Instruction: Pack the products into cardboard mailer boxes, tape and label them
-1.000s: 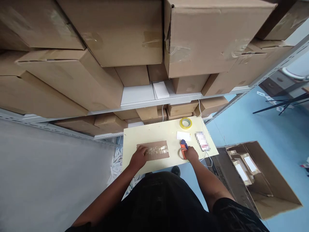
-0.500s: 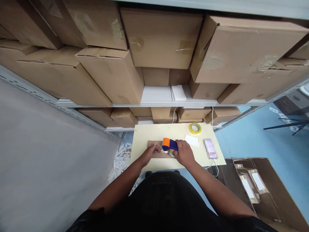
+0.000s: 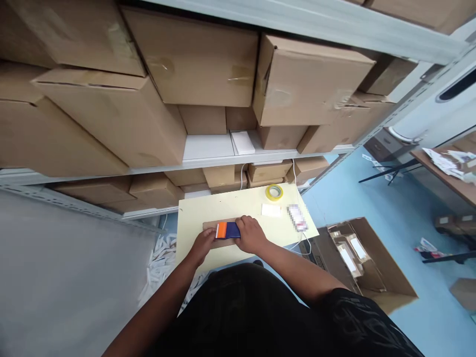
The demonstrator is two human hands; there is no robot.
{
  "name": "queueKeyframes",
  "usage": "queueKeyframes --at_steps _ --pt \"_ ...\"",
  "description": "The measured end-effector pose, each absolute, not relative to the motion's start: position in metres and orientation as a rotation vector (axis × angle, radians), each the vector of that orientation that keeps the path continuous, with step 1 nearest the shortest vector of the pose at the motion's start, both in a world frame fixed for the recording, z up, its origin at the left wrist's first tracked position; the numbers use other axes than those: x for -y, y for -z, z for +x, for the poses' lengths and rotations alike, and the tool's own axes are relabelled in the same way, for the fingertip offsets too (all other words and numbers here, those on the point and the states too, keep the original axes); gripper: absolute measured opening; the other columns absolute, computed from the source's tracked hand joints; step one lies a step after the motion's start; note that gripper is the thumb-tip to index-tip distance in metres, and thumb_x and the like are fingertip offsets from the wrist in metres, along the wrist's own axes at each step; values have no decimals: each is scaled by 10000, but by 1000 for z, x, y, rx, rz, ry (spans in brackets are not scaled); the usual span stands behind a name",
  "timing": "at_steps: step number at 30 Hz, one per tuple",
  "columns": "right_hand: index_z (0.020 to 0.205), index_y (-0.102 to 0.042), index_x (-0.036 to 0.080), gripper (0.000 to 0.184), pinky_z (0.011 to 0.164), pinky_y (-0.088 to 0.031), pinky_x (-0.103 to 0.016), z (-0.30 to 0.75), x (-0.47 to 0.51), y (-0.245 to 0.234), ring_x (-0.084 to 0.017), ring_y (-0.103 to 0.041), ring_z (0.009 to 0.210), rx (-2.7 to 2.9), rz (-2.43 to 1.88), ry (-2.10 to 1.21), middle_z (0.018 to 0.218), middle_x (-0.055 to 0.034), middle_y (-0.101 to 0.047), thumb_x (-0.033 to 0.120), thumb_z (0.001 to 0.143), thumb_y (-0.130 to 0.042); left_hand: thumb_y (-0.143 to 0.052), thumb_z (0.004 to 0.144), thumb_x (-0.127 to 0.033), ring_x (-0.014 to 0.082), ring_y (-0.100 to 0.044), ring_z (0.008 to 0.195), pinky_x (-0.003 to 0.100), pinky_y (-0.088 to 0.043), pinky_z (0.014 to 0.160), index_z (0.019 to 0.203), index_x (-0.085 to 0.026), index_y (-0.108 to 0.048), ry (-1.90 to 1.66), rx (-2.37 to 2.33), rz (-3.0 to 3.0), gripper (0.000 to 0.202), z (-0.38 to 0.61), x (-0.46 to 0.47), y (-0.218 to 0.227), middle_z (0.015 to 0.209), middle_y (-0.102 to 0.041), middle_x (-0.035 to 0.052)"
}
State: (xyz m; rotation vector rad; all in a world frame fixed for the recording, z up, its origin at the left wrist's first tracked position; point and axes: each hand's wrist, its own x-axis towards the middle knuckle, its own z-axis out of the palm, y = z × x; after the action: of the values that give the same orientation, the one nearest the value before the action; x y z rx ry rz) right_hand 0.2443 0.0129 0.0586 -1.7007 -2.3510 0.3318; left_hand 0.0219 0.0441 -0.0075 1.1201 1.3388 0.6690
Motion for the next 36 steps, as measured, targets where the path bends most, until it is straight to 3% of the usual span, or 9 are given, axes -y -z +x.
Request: queueKeyframes --at_steps 7,14,20,23,25,28,32,36 --pt "1327 -520 176 574 959 -472 -424 247 -21 -64 -283 -562 1049 2534 -1621 -457 1181 -118 -592 359 812 -693 -533 886 -487 246 -710 768 347 -546 703 870 -218 -695 -657 -1451 1201 315 23 -49 17 799 -740 42" --pt "1367 -501 178 587 950 -480 -399 285 -18 -71 -274 -603 1048 2550 -1622 -533 1217 -122 -604 317 815 -646 -530 875 -545 197 -658 602 303 -512 577 791 -218 -616 -732 -1481 1108 349 1 -49 4 653 -657 9" --pt "1375 -495 171 586 944 -485 -409 266 -18 -68 -285 -599 1070 2620 -1542 -519 1241 -138 -602 311 822 -625 -457 932 -498 181 -620 569 304 -489 624 775 -226 -605 -776 -1661 1286 347 -37 -42 0 585 -616 -4" --pt "1336 -516 165 540 943 -488 -409 259 -17 -73 -289 -597 1067 2635 -1521 -487 1205 -137 -614 314 827 -619 -457 942 -510 194 -665 700 317 -533 677 780 -218 -605 -883 -1629 1268 366 -40 -38 -7 732 -681 44" --pt "1334 -512 157 544 945 -487 -404 264 -15 -77 -290 -597 1065 2615 -1513 -447 1207 -140 -613 314 825 -620 -462 960 -534 204 -689 875 325 -566 765 854 -208 -633 -1007 -1512 1286 383 -37 -37 -15 1003 -729 93" --pt "1338 -503 144 559 938 -484 -400 278 -14 -82 -293 -598 1045 2595 -1517 -381 1181 -143 -615 310 818 -623 -467 969 -601 211 -691 973 352 -595 812 964 -201 -633 -1004 -1265 1206 433 -29 -39 -22 1345 -652 125" --pt "1296 -520 151 507 906 -481 -389 287 -16 -81 -285 -602 994 2614 -1545 -347 1123 -131 -620 311 824 -616 -584 866 -705 240 -696 997 383 -625 750 912 -195 -547 -827 -1159 925 514 -20 -44 -16 1471 -577 155" --pt "1331 -489 160 544 916 -473 -389 282 -16 -77 -286 -601 1015 2617 -1536 -358 1144 -125 -620 311 824 -617 -621 840 -688 268 -635 1194 418 -610 898 843 -207 -502 -880 -1197 849 496 -17 -43 -3 1451 -604 139"
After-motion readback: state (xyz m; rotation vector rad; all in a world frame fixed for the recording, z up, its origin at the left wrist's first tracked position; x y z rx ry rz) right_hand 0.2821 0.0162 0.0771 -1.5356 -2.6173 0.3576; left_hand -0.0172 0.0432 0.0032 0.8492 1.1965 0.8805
